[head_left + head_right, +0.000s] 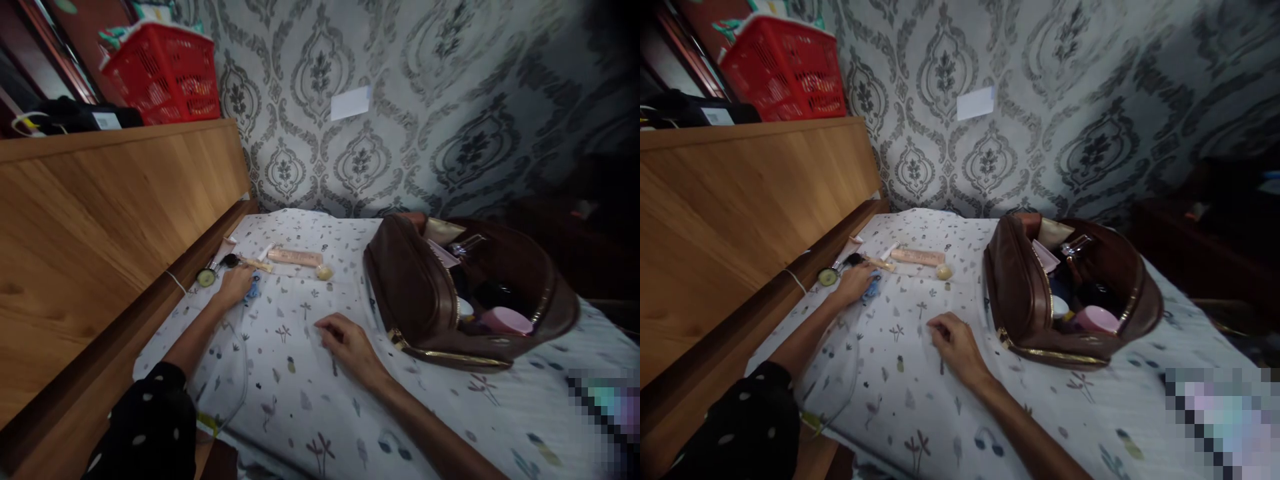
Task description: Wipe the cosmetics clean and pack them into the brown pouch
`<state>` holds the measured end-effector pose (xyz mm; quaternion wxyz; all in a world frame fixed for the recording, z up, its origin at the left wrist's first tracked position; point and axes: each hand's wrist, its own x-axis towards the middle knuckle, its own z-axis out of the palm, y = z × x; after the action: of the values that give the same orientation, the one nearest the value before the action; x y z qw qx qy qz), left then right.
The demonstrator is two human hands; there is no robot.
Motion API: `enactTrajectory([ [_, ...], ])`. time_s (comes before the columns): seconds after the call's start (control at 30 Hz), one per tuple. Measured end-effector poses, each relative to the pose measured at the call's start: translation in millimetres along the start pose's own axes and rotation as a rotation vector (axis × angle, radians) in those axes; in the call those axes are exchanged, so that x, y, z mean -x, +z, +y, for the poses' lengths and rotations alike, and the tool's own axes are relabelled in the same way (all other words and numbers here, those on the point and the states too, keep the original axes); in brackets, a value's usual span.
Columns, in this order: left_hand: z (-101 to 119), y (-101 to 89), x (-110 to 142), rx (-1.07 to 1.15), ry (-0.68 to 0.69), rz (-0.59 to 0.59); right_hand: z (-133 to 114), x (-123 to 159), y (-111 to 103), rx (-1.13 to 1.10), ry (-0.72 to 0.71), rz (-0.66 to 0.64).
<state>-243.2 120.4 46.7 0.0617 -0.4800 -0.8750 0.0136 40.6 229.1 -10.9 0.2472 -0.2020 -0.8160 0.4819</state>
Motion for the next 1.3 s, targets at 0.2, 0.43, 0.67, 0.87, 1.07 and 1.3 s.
enactTrajectory([
  [0.2, 12.1, 5.6, -44.4, 0.085, -0.127, 0.089, 3.1, 6.3, 0.5, -0.067, -0.006, -0.003],
  [0.43, 27.9, 15.0, -61.2, 0.237, -0.207, 0.138, -0.4, 7.3, -1.3, -0.095, 0.006, 0.009],
  [0.67, 46.3, -4.3, -17.7, 0.503, -0.019, 0.190, -3.7, 6.8, -1.8, -0.348, 0.138, 0.014],
  [0.87, 89.9, -10.5, 33.8, 1.034, 0.378, -0.200, -3.4, 2.7, -6.7, -0.677, 0.284, 0.198],
  [1.07, 106.1, -12.7, 36.0, 0.946, 0.402, -0.082, 4.0, -2.3, -6.3, -0.710, 0.283, 0.145],
  [1.3, 139.1, -1.7, 47.3, 0.388, 0.579, 0.510, 3.1, -5.2, -2.5, -0.833, 0.255, 0.235],
])
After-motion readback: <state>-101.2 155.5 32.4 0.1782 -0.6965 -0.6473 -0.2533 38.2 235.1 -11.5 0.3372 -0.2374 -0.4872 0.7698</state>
